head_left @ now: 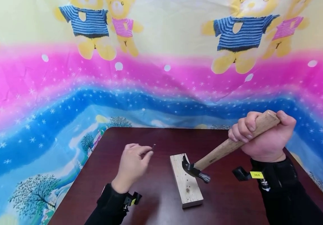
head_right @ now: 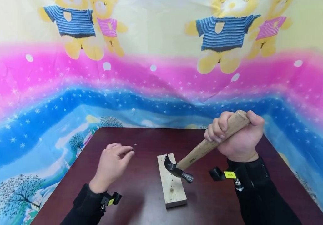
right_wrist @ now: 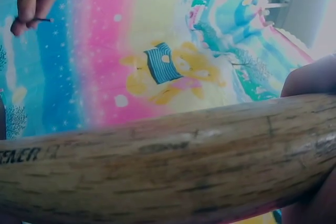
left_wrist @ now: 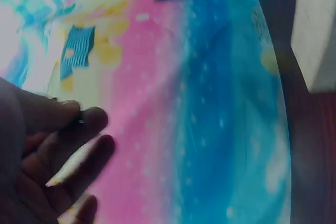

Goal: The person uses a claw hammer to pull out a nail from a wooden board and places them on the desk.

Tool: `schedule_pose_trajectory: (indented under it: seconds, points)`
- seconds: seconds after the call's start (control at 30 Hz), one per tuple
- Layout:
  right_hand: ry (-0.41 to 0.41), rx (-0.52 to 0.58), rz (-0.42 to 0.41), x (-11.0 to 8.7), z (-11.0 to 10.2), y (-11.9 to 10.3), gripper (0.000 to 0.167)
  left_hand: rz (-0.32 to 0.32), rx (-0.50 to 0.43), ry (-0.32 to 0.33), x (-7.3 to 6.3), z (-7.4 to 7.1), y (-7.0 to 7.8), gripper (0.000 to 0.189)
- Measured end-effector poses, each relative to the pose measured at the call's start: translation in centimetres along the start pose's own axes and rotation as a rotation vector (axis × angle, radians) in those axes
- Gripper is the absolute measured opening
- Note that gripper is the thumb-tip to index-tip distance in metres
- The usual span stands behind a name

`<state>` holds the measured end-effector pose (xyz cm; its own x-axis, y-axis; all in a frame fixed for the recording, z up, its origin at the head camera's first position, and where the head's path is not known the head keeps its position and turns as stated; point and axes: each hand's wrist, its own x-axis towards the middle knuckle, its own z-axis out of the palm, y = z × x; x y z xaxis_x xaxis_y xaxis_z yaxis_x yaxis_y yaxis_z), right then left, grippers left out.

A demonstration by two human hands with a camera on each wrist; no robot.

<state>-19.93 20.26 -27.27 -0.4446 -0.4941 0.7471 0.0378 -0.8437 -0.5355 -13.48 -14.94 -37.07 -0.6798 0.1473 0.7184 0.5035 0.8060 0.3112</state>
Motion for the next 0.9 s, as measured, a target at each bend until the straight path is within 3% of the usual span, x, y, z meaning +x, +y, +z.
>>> schedule_pose_trajectory:
  seconds: [0.07,0.17,0.3,0.4,0.5,0.6,0.73,0.9]
  points:
    - [0.016,0.008,-0.01,-0.3,-0.2,0.2,0.062,-0.095,0.05,-0.036,-1.2,-1.2,-1.0,0.006]
    - [0.015,0.005,-0.015,-0.9,-0.5,0.5,0.063,-0.295,0.103,-0.114,-3.3,-3.2,-2.7,0.007]
    - [-0.002,-0.007,0.0,-1.3,-0.9,0.7,0.065,-0.575,0.162,-0.263,-6.0,-5.7,-5.1,0.01]
    - [-0.023,-0.008,0.004,-1.1,-1.4,0.9,0.066,-0.709,0.207,-0.38,-7.8,-6.9,-6.5,0.012]
    - [-0.027,-0.01,-0.002,-1.2,-1.5,0.8,0.065,-0.753,0.251,-0.476,-8.9,-6.8,-7.4,0.015]
    - [-0.023,-0.005,-0.005,-1.3,-1.5,0.8,0.066,-0.761,0.276,-0.53,-9.8,-6.3,-8.2,0.019]
    - [-0.034,-0.001,0.006,-1.2,-1.6,1.1,0.066,-0.772,0.288,-0.552,-10.9,-5.5,-8.9,0.015]
    - [-0.035,-0.01,0.017,-1.1,-1.7,1.3,0.068,-0.781,0.326,-0.55,-11.9,-4.4,-9.8,0.024]
